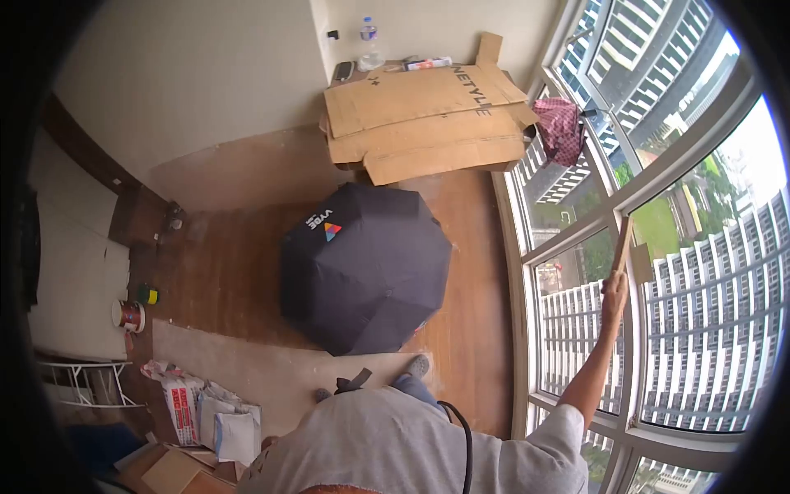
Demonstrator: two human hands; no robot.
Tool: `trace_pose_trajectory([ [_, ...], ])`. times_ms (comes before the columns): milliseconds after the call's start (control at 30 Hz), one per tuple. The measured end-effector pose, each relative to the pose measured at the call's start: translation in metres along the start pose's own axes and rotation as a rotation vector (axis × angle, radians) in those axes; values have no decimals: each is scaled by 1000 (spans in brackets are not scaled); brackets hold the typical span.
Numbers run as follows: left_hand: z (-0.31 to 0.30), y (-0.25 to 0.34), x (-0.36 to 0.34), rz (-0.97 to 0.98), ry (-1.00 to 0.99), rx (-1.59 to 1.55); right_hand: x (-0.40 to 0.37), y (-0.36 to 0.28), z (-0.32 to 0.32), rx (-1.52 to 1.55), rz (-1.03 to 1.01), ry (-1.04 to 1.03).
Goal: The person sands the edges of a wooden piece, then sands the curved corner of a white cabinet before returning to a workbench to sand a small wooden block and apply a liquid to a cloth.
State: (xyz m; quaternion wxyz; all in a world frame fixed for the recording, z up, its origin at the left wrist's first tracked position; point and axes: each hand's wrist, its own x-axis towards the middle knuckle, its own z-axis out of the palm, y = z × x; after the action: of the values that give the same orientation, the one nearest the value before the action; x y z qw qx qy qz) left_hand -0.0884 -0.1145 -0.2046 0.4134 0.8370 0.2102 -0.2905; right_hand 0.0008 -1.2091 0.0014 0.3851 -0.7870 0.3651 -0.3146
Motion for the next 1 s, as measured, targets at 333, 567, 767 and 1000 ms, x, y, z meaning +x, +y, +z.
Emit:
trace_pose_trajectory([
  [333, -120, 377, -4, 797, 48, -730, -473, -405, 347, 639, 106, -1579],
  [567, -237, 313, -15, 897, 460, -915, -603, -527, 419, 431, 256, -2009],
  [767, -294, 258, -18, 717, 816, -937, -667, -579, 514, 457, 259, -2378],
  [1000, -457, 176, 31, 450, 860, -1065, -773, -698, 704, 145, 59, -2696],
])
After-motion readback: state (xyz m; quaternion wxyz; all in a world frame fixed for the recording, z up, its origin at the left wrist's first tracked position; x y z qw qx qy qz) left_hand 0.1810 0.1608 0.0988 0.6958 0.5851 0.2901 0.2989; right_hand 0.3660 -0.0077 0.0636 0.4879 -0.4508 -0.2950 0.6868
